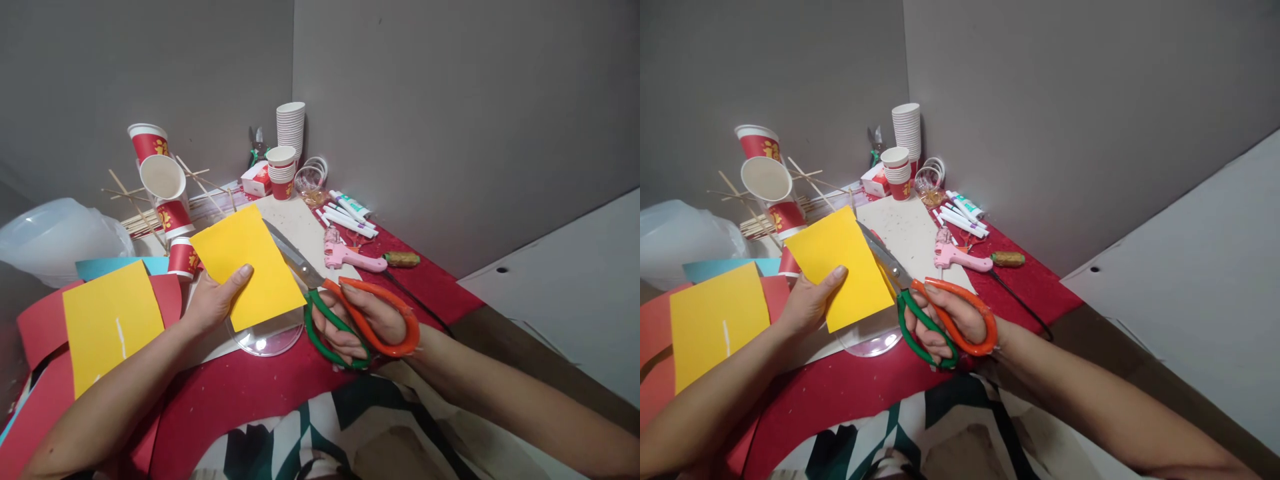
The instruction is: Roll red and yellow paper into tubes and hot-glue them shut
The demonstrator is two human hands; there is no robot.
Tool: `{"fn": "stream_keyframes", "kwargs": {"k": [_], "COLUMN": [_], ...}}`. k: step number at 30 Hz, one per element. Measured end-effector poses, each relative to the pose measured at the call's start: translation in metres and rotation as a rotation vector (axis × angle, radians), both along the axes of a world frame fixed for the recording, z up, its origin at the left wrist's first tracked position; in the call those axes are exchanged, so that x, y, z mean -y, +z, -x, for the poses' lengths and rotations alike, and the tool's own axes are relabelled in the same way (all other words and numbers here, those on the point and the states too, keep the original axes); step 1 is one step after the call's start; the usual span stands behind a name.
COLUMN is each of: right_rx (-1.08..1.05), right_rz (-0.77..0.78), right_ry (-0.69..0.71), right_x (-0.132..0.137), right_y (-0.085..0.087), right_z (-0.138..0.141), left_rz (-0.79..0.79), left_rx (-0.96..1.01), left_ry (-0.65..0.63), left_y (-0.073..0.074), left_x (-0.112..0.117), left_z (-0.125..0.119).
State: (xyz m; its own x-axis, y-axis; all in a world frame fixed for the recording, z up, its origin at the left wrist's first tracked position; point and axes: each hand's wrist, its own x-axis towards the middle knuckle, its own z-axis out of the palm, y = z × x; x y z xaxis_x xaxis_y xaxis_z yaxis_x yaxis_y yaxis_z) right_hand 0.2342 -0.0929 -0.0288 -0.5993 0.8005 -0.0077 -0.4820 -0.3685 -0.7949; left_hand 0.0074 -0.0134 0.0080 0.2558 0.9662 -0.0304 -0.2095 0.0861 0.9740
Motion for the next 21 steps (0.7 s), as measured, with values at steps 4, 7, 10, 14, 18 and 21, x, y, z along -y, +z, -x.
{"fn": "stream_keyframes", "kwargs": {"k": [4,7,10,14,18,21], "right_rx": [-0.001,-0.036,-0.038,-0.030,-0.051,-0.077], "right_rz": [0.001,0.022,0.022,-0.004,0.021,0.053], "right_ry": [0.009,0.044,0.026,-0.018,0.014,0.039], "right_x": [-0.005,-0.007,-0.007,-0.004,-0.002,0.000], "right_y": [-0.003,-0.004,-0.002,-0.002,-0.001,0.002], "right_z": [0.004,0.011,0.015,0.016,0.016,0.013], "left_rz": [-0.017,-0.016,-0.020,-0.025,-0.013,-0.007], "left_rx": [-0.011,-0.017,-0.015,-0.010,-0.006,-0.023], "left_ry": [0.026,0.032,0.031,0.018,0.002,0.004], "left_y": [0.001,-0.003,-0.007,-0.008,-0.006,-0.003], "left_x": [0.006,0.009,0.009,0.009,0.011,0.013], "left_z": [-0.005,-0.006,-0.005,-0.004,-0.006,-0.006]}}
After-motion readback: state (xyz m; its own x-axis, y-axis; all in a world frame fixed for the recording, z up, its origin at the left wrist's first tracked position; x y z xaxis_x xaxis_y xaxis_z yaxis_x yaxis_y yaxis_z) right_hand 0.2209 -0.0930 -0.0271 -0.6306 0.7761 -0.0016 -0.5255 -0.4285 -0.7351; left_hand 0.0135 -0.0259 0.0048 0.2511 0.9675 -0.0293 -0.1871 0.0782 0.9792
